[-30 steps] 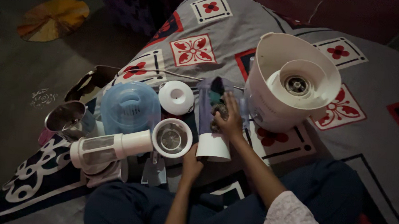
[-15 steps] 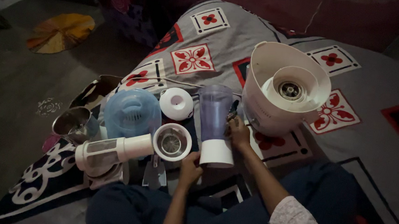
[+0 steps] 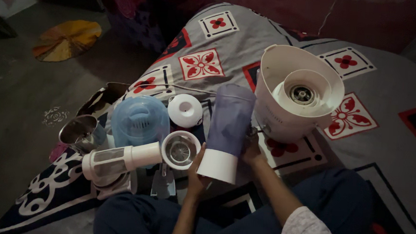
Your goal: The person sits on a bed and scrubs disassembled parts of a water dispenser or humidifier using a cloth. They clean a translucent container, a white base, and a small metal cup, then place the cleaned items aside.
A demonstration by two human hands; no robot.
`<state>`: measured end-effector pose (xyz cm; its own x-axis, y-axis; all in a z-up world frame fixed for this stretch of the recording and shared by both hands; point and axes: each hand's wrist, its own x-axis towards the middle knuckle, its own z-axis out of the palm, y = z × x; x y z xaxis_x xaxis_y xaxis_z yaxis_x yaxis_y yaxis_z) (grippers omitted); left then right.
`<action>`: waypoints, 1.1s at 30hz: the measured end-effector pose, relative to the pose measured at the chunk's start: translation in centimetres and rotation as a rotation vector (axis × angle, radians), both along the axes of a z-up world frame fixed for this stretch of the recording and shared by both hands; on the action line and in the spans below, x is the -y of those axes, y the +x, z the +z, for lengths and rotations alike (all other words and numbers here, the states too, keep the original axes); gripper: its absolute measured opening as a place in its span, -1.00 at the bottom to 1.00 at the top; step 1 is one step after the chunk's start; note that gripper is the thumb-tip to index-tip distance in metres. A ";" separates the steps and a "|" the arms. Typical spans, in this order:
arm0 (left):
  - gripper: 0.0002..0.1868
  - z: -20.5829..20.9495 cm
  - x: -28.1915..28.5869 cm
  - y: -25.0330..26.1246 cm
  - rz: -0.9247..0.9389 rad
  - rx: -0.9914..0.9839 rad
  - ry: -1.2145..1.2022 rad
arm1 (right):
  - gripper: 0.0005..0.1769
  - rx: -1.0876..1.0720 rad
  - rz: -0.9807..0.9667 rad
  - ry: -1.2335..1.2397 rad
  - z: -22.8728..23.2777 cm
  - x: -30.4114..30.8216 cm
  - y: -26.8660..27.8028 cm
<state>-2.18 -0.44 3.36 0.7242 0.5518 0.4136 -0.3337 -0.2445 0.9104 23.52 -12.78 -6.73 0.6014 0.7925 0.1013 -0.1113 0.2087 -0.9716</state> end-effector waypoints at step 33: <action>0.01 1.5 0.8 0.3 0.109 -0.092 0.227 | -0.38 -0.593 -0.365 0.054 -0.9 -1.3 -0.5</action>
